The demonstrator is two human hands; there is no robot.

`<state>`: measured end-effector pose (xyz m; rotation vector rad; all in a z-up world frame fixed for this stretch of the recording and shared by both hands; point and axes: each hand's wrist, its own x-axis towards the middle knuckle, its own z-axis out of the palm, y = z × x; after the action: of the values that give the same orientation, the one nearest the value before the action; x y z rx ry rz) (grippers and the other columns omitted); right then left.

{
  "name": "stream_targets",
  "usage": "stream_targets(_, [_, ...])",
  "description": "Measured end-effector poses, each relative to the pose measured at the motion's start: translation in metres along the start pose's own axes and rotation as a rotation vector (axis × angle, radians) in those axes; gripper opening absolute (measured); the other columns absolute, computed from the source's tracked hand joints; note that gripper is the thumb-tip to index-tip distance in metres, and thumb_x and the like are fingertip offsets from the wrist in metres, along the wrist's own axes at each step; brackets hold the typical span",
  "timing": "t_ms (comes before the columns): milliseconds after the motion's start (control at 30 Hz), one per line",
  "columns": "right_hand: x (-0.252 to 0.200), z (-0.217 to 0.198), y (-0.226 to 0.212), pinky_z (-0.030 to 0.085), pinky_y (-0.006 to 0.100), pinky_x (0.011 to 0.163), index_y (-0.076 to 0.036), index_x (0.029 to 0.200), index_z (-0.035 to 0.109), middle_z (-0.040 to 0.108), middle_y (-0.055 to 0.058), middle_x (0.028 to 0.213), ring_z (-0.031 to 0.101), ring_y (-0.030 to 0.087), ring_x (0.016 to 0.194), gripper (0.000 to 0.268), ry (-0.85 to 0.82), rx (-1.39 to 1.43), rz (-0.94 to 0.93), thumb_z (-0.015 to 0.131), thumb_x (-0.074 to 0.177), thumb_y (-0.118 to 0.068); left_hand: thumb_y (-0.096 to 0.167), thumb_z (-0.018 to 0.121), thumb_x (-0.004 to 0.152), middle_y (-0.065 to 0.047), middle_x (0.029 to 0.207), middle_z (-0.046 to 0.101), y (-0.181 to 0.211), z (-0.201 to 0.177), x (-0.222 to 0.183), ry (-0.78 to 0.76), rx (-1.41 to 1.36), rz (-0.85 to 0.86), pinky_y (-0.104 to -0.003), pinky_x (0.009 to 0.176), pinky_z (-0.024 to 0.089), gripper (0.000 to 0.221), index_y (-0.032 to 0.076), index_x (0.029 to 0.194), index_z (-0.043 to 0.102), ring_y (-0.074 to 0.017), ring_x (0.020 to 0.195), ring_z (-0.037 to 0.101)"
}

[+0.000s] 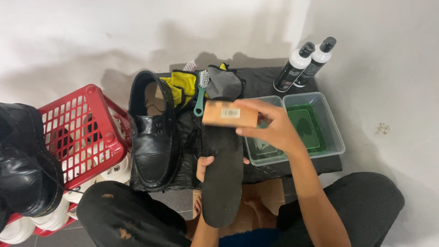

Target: Cleaning a shoe insole by vigorously brushing it with a wooden-handled brush.

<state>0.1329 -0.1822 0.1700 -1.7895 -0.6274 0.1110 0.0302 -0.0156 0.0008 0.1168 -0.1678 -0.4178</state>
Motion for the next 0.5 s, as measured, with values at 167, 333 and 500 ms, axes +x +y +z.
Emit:
stream_targets(167, [-0.001, 0.005, -0.004, 0.061, 0.03, 0.082, -0.02, 0.127, 0.066, 0.065, 0.002, 0.134, 0.061, 0.02, 0.126, 0.053, -0.083, -0.024, 0.059, 0.083, 0.077, -0.021, 0.045, 0.07, 0.083, -0.021, 0.113, 0.068, 0.024, -0.025, 0.003, -0.255, 0.033, -0.397, -0.045, 0.081, 0.056, 0.091, -0.008, 0.149, 0.038, -0.0313, 0.095, 0.069])
stream_targets(333, [-0.003, 0.006, -0.006, 0.057, 0.029, 0.08, -0.019, 0.128, 0.066, 0.064, 0.003, 0.136, 0.06, 0.021, 0.123, 0.052, -0.043, 0.0, 0.087, 0.081, 0.079, -0.023, 0.043, 0.061, 0.08, -0.033, 0.12, 0.062, 0.002, 0.0, -0.009, 0.042, -0.042, -0.08, -0.042, 0.059, 0.056, 0.08, -0.015, 0.135, 0.049, -0.0307, 0.073, 0.068])
stream_targets(500, [-0.006, 0.006, -0.008, 0.053, 0.03, 0.074, -0.013, 0.124, 0.073, 0.074, 0.007, 0.114, 0.061, 0.011, 0.091, 0.057, -0.016, 0.083, -0.04, 0.091, 0.07, -0.009, 0.043, 0.06, 0.081, -0.032, 0.121, 0.061, 0.001, 0.0, -0.012, 0.028, -0.057, -0.092, -0.041, 0.061, 0.055, 0.08, -0.014, 0.135, 0.048, -0.0307, 0.074, 0.068])
